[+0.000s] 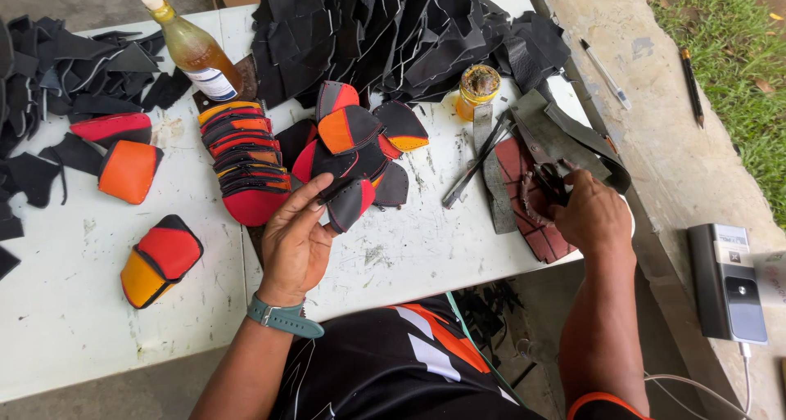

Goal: The person assembles footwear by cutting a strip of fabric with shears and attaching it to a red and orange shoe-like object. The person handles multiple similar objects and fabric pieces on a white table.

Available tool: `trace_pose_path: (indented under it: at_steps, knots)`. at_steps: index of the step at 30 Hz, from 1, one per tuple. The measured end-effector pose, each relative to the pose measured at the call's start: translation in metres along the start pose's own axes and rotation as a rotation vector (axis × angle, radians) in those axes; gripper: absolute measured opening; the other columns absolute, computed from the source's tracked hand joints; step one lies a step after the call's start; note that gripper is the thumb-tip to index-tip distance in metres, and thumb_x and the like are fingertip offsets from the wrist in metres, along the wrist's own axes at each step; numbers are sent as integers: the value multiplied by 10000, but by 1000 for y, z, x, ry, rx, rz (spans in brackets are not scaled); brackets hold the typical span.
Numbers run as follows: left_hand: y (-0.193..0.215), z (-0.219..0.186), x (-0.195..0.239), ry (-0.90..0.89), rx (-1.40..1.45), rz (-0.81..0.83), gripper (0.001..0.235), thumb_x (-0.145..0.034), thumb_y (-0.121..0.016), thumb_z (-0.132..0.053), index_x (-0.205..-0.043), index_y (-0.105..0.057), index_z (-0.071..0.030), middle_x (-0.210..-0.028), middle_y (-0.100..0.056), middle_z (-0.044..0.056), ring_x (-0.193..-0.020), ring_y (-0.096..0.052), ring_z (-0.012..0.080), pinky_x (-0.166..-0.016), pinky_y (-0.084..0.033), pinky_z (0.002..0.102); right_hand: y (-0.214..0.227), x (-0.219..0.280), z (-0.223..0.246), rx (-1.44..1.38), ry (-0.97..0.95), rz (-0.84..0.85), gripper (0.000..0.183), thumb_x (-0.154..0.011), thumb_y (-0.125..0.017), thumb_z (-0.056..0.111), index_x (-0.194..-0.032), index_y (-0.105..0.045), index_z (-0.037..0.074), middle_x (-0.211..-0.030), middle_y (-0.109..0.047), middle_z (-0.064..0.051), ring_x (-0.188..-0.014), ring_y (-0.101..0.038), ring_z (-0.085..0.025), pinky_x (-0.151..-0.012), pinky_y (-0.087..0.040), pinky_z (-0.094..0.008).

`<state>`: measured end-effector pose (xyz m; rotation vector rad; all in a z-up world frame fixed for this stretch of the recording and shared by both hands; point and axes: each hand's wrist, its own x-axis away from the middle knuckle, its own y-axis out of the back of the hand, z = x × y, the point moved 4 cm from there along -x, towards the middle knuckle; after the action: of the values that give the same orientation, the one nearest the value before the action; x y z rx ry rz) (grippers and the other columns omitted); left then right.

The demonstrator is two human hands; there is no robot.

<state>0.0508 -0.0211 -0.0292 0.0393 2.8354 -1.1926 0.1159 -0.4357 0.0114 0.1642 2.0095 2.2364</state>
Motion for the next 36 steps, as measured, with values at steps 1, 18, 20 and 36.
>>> trace_pose_path:
  at_steps: [1, 18, 20, 36]
  knots:
    - [-2, 0, 1, -10, -8, 15, 358, -1054, -496, -2, -1400, -577, 38, -1377, -631, 196, -1276, -622, 267, -1065, -548, 455, -5, -3, -3, 24, -30, 48, 550, -742, -850, 411, -1185, -701, 121, -1078, -747, -153, -1008, -701, -341, -845, -545, -460]
    - [-42, -14, -19, -56, -55, 202, 380, -1064, -485, -44, -1423, -549, 61, -1372, -651, 226, -1263, -653, 282, -1094, -547, 478, -16, -3, 7, -1293, 241, 201, 413, -747, -876, 200, -1045, -639, 40, -825, -644, -14, -626, -567, -98, -468, -443, -231]
    - [-44, -14, -23, -98, -146, 188, 357, -1084, -482, -32, -1425, -545, 56, -1362, -649, 221, -1251, -653, 281, -1084, -550, 476, -22, 4, 21, -1398, 208, 193, 444, -858, -840, 350, -942, -585, -3, -717, -597, -46, -576, -558, -145, -461, -436, -261]
    - [-142, -7, -32, -587, -1239, 312, 595, -769, -870, -330, -1148, -662, 78, -1050, -674, 168, -974, -681, 266, -845, -563, 355, -8, 34, 100, -1327, 475, 282, 722, -928, -497, 768, -905, -644, 62, -707, -615, -28, -640, -527, -118, -595, -376, -250]
